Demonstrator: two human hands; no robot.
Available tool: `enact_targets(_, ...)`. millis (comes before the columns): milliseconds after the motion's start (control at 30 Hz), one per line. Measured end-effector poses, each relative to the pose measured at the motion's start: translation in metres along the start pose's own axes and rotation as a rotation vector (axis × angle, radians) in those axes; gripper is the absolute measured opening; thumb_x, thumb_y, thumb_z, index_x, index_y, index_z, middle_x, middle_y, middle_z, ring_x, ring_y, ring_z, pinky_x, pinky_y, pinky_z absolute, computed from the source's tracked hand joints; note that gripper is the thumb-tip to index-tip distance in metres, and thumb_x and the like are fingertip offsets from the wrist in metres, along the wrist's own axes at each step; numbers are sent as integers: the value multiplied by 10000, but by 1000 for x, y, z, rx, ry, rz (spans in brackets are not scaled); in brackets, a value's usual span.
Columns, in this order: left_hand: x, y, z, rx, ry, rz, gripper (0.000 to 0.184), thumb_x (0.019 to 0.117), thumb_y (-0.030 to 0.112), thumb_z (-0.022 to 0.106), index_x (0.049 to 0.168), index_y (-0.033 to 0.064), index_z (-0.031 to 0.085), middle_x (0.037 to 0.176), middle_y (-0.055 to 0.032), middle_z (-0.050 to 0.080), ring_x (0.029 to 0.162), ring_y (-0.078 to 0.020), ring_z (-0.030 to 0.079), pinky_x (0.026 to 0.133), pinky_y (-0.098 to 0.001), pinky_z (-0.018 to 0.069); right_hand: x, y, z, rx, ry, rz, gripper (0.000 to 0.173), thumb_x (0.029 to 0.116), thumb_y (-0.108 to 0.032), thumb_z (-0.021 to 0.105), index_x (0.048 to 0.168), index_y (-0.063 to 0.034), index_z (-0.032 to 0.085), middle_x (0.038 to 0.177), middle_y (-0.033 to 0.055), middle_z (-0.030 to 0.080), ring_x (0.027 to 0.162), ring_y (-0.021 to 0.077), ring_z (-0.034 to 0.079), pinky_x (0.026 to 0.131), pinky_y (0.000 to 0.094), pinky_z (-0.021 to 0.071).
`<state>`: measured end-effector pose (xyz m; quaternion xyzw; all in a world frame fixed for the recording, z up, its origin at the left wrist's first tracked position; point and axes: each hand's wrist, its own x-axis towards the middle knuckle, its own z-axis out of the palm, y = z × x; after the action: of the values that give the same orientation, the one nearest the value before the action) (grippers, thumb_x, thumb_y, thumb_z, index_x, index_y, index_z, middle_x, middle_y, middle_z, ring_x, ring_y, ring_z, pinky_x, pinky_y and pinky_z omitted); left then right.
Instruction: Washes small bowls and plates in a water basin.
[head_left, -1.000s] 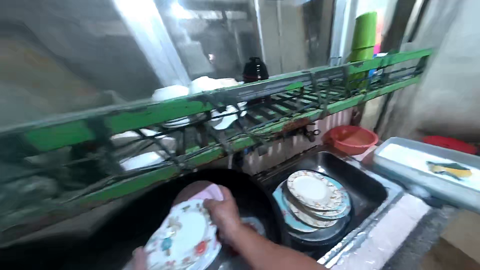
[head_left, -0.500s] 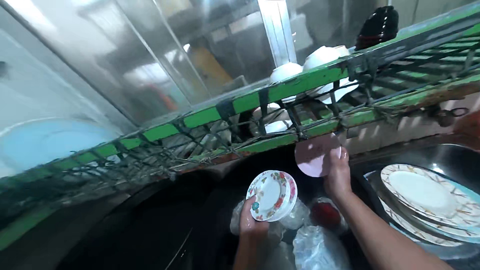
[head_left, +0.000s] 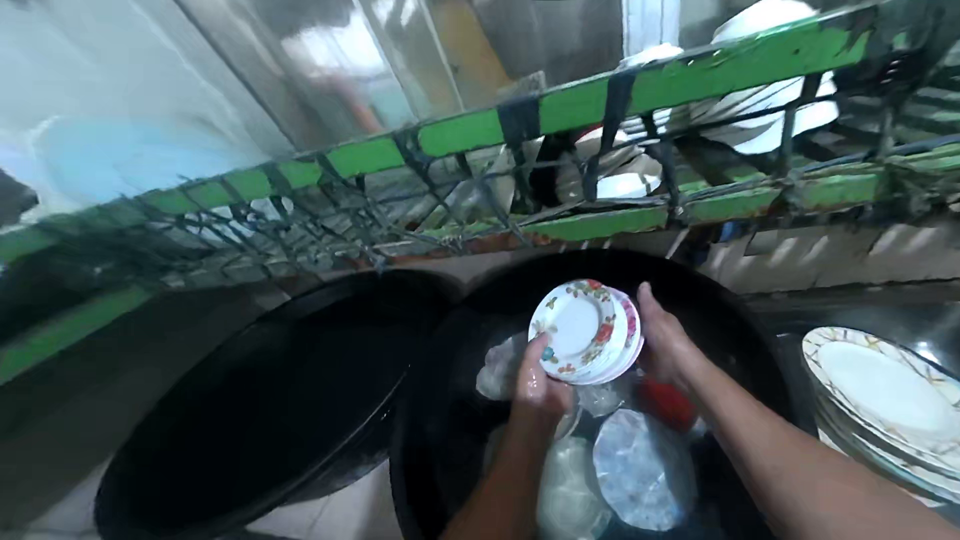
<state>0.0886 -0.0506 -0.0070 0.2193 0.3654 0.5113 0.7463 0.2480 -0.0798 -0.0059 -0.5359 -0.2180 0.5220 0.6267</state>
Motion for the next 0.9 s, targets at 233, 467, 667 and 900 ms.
enact_targets(233,13,26,-14,-90,80,85,356,1027,243,468,1351,106,525,1288,-166,611,1148,-324,622,911,-560,533,24,13,-32,-923,-167,7,417,1119,-272,408,1348,22,595,1279,247,640,1168,354,625,1021,541,473)
enact_targets(467,18,59,-34,-321,97,225,377,1024,267,430,1357,108,509,1295,-168,606,1173,-336,615,927,-590,524,13,27,-18,-1639,-640,352,411,1084,-234,480,1300,98,588,1279,339,583,1204,457,563,1025,639,405)
enact_targets(667,21,72,-40,-401,195,201,399,1024,278,460,1386,113,494,1338,-174,580,1191,-344,601,920,-589,525,-4,25,-5,-1642,-801,320,444,1012,-121,628,1409,47,519,1359,288,563,1271,392,541,1096,545,396)
enact_targets(900,31,67,-47,-254,214,257,458,1033,219,506,1482,177,423,1336,-175,593,1152,-346,630,882,-577,549,0,11,-13,-1345,-711,265,337,1013,-18,570,1345,44,570,1290,209,592,1139,225,580,1016,387,460)
